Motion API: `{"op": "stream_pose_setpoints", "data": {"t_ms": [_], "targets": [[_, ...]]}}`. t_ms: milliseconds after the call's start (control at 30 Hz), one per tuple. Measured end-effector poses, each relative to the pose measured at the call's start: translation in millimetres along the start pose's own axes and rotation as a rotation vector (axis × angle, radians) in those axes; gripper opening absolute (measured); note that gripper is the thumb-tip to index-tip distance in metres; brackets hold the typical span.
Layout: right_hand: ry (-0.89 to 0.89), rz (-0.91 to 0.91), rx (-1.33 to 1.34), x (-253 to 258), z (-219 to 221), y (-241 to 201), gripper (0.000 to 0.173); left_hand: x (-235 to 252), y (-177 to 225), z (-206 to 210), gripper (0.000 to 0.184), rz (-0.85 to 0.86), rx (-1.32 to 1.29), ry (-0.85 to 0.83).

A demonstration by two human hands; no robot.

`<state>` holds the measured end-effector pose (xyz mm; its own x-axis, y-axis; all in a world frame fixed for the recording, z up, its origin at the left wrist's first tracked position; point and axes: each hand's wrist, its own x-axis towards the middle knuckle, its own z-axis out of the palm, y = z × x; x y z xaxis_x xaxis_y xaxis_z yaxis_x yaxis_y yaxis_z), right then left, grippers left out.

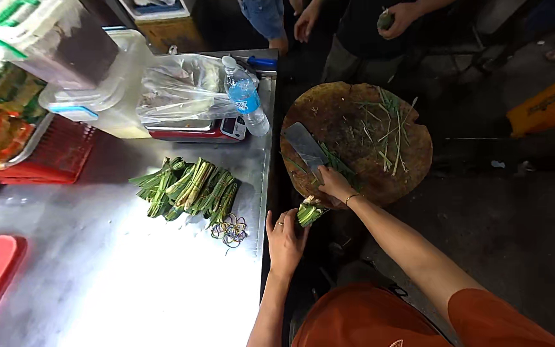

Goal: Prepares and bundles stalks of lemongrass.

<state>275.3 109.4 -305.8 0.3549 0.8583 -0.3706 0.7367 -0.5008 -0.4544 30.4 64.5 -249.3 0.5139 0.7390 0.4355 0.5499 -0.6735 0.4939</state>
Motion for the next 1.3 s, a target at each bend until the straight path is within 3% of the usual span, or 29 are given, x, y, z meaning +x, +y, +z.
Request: {"op": "stream_pose_setpoints", "data": {"t_ms": [100, 267, 367, 467, 533, 667, 800, 967, 1133, 1300], "targets": [[-0.055, 0.092, -0.085, 6, -14, -7, 0.068, 3, -6, 0, 0.047, -0.031, -0.086, -0.079], [-0.12, 0.279, 0.009, 0, -67, -15, 0.059, 9, -6, 13, 0.057, -0.193, -0.127, -0.137], [0.004, 0.218, 0.192, -19, -69, 19, 0.05, 18, -2, 31, 0.06, -0.301, -0.081, -0.183], [-0.095, 0.125, 0.364, -58, -70, 52, 0.057, 28, -6, 58, 0.062, -0.419, -0.011, -0.334], [-0.197, 0.085, 0.452, -94, -64, 68, 0.05, 31, -14, 78, 0.067, -0.478, 0.038, -0.445], [-0.215, 0.043, 0.312, -150, -53, 84, 0.043, 41, -16, 98, 0.06, -0.592, 0.152, -0.619], [-0.088, -0.082, 0.202, -173, -33, 100, 0.044, 42, -16, 107, 0.047, -0.589, 0.265, -0.647], [-0.202, -0.069, 0.091, -175, -41, 100, 0.046, 40, -19, 106, 0.047, -0.579, 0.265, -0.664], [-0.007, -0.18, 0.021, -183, -24, 103, 0.043, 35, -27, 109, 0.045, -0.559, 0.237, -0.638], [-0.319, -0.053, -0.087, -167, -32, 103, 0.041, 33, -35, 113, 0.042, -0.513, 0.228, -0.582]]}}
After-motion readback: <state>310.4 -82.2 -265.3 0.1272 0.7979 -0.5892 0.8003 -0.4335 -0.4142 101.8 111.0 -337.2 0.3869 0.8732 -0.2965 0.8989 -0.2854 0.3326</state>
